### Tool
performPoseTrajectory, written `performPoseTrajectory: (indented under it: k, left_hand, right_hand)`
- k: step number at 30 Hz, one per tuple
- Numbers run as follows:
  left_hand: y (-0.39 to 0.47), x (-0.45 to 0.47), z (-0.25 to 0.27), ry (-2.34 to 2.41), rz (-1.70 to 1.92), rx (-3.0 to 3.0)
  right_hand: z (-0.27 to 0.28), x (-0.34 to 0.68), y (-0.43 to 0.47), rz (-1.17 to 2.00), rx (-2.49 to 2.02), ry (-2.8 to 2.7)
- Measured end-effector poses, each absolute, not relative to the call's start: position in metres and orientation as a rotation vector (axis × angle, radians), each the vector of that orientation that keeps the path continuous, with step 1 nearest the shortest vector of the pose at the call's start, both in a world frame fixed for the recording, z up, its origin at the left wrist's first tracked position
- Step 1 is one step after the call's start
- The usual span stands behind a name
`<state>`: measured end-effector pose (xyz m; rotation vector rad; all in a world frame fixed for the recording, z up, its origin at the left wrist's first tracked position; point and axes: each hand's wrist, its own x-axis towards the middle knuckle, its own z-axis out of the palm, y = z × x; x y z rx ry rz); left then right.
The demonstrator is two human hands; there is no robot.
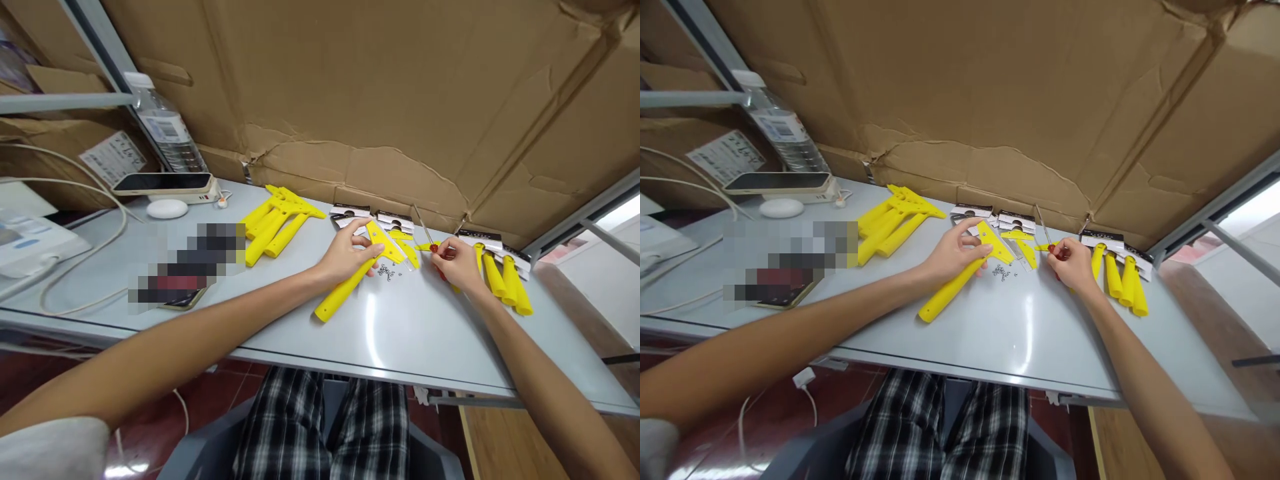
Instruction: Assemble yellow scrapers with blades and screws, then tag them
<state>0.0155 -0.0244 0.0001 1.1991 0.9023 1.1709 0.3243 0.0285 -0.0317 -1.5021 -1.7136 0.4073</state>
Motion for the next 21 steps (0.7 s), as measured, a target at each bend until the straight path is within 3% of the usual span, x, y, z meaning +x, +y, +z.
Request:
performPoseTrajectory:
  k: [4,12,21]
  left_hand:
    - [-0.0235,0.0142,-0.0002,0.927,1.147,1.248]
    - [-0.0230,0.0147,0.0014,0.949,1.034,1.285]
    - [-0.0150,0.0155,-0.0008,0.988,1.175,1.112]
  right_hand:
    - [-0.0308,0.3296,0.0307,0.149,-1.479,-1.963]
    - [-0.0267,0.3275,0.0270,0.170,-1.476,-2.095]
    - [-0.0281,0.3305,0.0286,0.154,-1.466,-2.218]
